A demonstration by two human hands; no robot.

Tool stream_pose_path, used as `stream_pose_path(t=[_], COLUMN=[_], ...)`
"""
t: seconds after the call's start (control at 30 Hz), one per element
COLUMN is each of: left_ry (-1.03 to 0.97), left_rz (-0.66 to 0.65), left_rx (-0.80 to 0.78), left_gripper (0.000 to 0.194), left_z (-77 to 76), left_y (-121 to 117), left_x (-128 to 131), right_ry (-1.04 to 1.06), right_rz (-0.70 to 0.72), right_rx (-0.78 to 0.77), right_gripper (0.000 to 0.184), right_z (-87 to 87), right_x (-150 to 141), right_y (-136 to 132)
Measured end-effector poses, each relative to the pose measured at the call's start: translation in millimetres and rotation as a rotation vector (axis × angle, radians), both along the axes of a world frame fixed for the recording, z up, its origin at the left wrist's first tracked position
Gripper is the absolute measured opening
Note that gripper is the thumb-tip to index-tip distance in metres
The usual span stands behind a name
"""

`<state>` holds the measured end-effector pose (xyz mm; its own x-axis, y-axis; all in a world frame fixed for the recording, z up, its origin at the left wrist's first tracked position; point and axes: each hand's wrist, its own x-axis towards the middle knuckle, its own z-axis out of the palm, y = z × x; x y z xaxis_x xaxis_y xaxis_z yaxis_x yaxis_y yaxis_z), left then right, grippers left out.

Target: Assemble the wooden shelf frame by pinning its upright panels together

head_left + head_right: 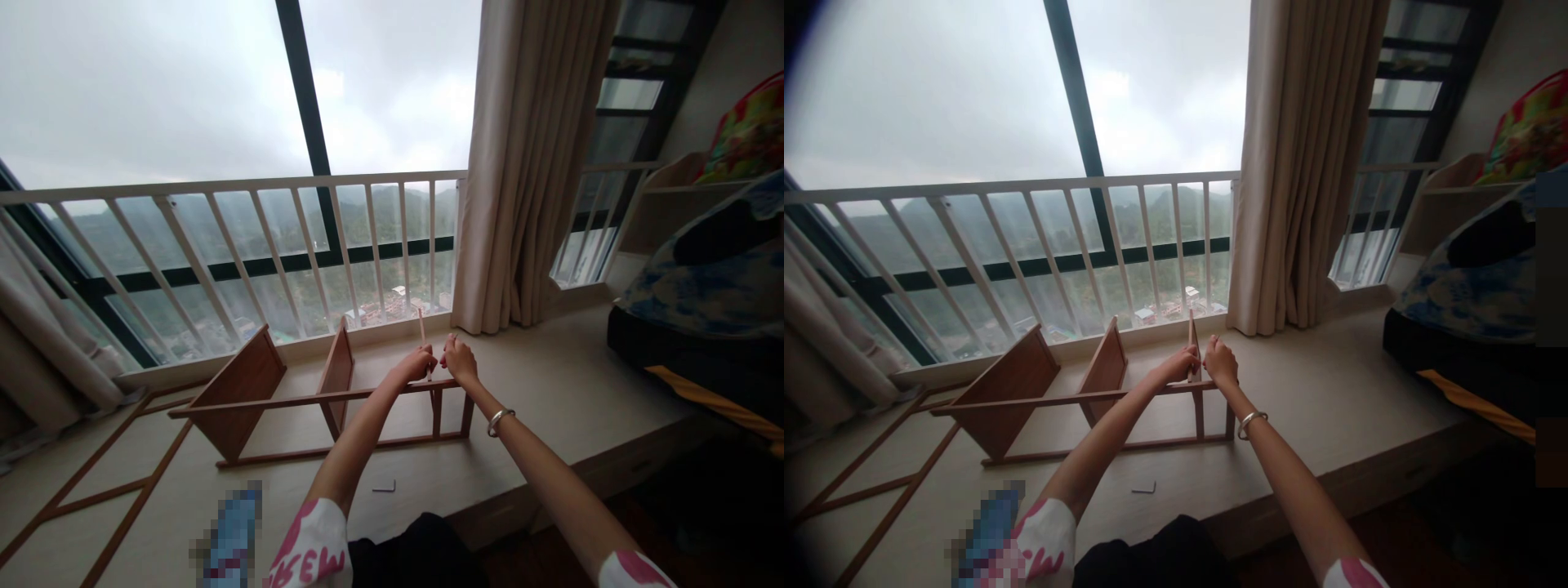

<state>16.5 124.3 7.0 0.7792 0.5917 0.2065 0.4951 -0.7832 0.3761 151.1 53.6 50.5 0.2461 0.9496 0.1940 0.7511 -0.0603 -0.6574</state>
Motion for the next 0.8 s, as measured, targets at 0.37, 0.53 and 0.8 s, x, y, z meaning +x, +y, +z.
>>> stream_pose_path(t=[0.37, 0.53, 0.8], left_ry=[0.038, 0.015, 0.054], left_rz=[-0.011, 0.021, 0.090], left_rx=[0.158, 0.158, 0.222], left_gripper=[0.015, 0.017, 0.017], left_z=[14.2, 17.4, 34.5], left_y=[-12, -17, -19], left_x=[-8, -28, -55], right_ry=[-0.257, -0.275, -0.301], right_rz=[0.026, 0.054, 0.105], right_rx=[-0.161, -0.159, -0.127], right_gripper=[0.058, 0.053, 0.056], right_z=[-0.9, -5.6, -10.3], right_x=[-2, -3, -3], right_y=[7, 9, 9])
